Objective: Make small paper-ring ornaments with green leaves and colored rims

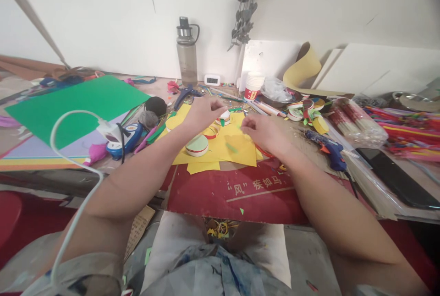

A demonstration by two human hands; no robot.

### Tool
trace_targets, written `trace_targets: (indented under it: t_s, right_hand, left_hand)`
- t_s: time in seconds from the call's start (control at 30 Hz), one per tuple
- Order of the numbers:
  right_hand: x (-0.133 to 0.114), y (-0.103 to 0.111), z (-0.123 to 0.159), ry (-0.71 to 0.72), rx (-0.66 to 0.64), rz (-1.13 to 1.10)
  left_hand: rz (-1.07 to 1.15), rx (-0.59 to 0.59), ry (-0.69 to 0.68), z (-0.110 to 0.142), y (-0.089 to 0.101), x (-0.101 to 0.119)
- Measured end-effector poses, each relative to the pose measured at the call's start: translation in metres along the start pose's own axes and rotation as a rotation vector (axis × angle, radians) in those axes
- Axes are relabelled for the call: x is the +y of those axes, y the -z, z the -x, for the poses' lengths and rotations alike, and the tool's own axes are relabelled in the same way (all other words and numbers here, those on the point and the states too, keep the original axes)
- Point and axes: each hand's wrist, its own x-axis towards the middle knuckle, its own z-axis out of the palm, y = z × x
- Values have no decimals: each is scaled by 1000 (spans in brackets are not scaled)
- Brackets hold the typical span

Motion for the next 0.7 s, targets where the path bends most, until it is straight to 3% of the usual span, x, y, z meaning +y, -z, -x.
trace_targets:
  t_s: [0.1, 0.17, 0.27, 0.37, 0.47, 0.7]
  right_hand:
    - [12, 12, -3, -13, 232, 135]
    - [19, 15, -5, -21, 293, 161]
    - [22, 12, -9, 3, 243, 153]
    - [18, 5, -10, 35, 176, 154]
    - [13, 1, -8, 46, 157, 142]
    - [7, 3, -4, 55, 151, 96]
  left_hand:
    - [-110, -83, -51, 12, -7, 11]
    - [-168, -215, -134, 17, -10, 14]
    - [-261, -467, -323, 21, -14, 13]
    - [-346, -642, -432, 26, -15, 13]
    - [-407, -717, -432, 29, -15, 17]
    - [-438, -760, -316, 31, -11, 29]
